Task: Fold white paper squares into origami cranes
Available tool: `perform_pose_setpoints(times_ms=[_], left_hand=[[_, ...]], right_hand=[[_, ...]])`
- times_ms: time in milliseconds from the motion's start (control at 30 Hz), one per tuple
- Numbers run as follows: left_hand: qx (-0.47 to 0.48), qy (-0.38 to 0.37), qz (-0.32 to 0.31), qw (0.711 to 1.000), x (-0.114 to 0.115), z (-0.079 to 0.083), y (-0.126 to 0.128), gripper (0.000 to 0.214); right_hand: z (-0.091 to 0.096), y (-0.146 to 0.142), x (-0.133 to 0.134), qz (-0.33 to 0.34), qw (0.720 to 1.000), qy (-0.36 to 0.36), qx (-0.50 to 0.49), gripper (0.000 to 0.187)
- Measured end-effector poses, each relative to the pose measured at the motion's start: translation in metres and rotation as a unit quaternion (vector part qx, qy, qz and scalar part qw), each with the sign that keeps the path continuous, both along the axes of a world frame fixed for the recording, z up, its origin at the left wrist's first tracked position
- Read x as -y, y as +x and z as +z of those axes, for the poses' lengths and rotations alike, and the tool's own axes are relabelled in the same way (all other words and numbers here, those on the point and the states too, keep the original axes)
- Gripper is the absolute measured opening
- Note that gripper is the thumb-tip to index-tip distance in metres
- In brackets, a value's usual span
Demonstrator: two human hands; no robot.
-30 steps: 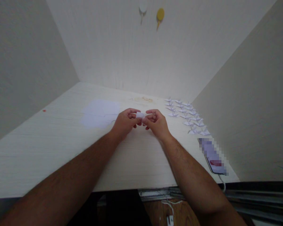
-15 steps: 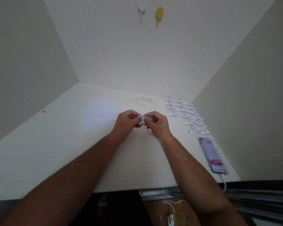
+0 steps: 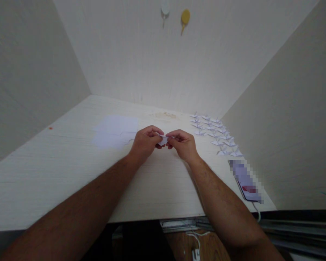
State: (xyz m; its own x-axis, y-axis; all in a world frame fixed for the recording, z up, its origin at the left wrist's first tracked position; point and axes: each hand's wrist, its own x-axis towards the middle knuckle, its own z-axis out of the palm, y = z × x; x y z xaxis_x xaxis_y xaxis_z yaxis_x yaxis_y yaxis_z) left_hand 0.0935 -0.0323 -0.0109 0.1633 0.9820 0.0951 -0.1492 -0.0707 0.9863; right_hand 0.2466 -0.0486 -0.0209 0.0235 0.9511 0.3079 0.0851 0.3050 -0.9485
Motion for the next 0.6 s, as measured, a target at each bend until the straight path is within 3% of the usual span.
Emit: perform_pose_setpoints(times_ms=[600], left_hand=[[0.037,0.006,-0.008,0.999,-0.0004,-0.0018,-0.0006,0.009]], right_hand=[[0.0046,0.0058,0.0008,0.044,0.998,-0.014,-0.041,0.021]])
